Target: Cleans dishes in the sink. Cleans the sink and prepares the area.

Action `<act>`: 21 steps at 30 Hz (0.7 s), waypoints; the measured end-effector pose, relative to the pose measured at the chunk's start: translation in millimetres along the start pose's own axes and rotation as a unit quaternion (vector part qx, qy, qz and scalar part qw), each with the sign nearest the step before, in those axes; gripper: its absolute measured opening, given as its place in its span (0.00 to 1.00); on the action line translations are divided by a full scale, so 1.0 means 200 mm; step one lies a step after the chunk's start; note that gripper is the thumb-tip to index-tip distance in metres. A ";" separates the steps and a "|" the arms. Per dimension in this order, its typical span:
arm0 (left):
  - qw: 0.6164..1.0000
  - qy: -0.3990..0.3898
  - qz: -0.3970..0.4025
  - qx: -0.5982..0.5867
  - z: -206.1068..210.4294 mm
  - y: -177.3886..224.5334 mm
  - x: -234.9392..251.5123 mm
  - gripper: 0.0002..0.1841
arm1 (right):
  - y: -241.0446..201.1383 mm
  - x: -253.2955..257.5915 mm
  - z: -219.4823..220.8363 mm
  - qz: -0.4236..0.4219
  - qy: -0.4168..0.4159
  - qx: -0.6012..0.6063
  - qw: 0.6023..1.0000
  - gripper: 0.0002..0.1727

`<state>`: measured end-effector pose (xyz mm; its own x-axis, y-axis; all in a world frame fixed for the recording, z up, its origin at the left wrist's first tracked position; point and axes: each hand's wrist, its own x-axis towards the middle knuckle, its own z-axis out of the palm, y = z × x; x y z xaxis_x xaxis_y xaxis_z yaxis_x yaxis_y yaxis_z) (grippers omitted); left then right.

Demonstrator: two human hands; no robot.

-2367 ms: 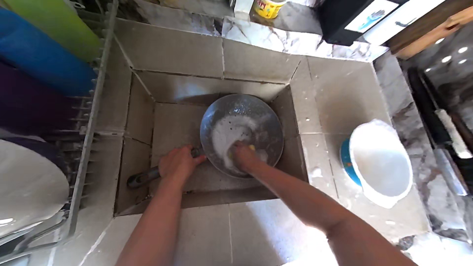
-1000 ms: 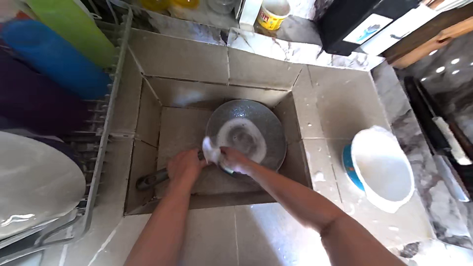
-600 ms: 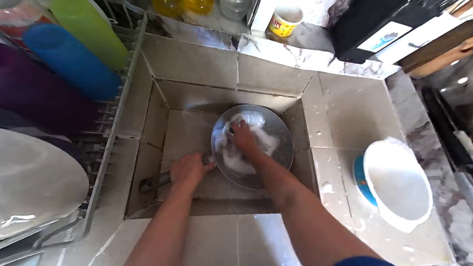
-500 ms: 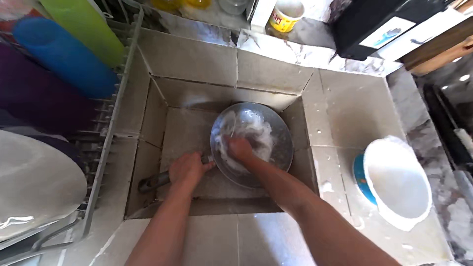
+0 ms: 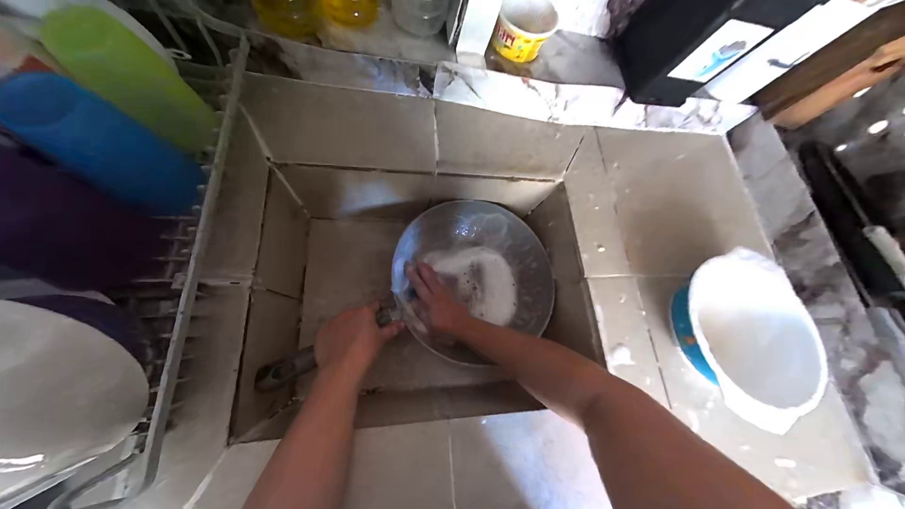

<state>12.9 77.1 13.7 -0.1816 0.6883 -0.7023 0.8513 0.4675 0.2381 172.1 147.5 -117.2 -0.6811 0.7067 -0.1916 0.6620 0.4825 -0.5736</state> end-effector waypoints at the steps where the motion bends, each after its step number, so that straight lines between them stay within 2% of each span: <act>1: 1.000 -0.003 -0.004 0.004 0.00 0.01 0.00 0.31 | 0.06 0.03 -0.07 -0.003 -0.022 -0.054 0.998 0.34; 3: 1.000 0.001 -0.013 0.005 0.00 0.01 0.00 0.31 | 0.18 0.12 -0.24 0.067 -0.057 -0.126 0.988 0.35; 4: 1.000 0.003 -0.017 0.004 0.00 0.01 0.00 0.32 | 0.26 0.13 -0.31 0.094 -0.037 -0.148 0.984 0.35; 7: 1.000 0.008 -0.015 0.003 0.00 0.00 -0.02 0.32 | 0.38 -0.07 -0.45 0.207 0.003 -0.177 0.962 0.33; 8: 1.000 0.011 -0.012 0.002 0.00 0.00 -0.02 0.32 | 0.34 -0.17 -0.48 0.247 -0.021 -0.184 0.951 0.35; 11: 1.000 0.016 -0.008 -0.001 0.01 0.00 -0.03 0.33 | 0.01 -0.39 -0.44 0.338 -0.200 -0.148 0.908 0.39; 12: 1.000 0.019 -0.007 0.005 0.01 0.00 -0.04 0.33 | -0.08 -0.42 -0.39 0.328 -0.238 -0.109 0.907 0.37; 14: 0.999 0.031 0.004 0.011 0.01 0.01 -0.06 0.32 | -0.25 -0.39 -0.32 0.257 -0.276 -0.050 0.925 0.28; 15: 0.999 0.034 0.013 0.014 0.02 0.01 -0.06 0.33 | -0.34 -0.36 -0.32 0.227 -0.269 -0.019 0.936 0.26; 16: 0.999 0.035 0.025 0.015 0.02 -0.01 -0.07 0.33 | -0.43 -0.35 -0.32 0.217 -0.232 0.036 0.948 0.26; 18: 0.998 0.036 0.051 0.013 0.03 -0.07 -0.09 0.33 | -0.53 -0.33 -0.34 0.234 -0.122 0.211 0.941 0.27; 21: 0.997 0.027 -0.010 0.066 -0.02 -0.19 -0.23 0.31 | -0.55 -0.39 -0.38 0.178 -0.036 0.357 0.916 0.24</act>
<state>-12.9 29.8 40.4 -0.2217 0.7102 -0.6682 0.9041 0.4064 0.1320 176.0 79.8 21.5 -0.4972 0.7053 -0.5054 0.4903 -0.2522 -0.8343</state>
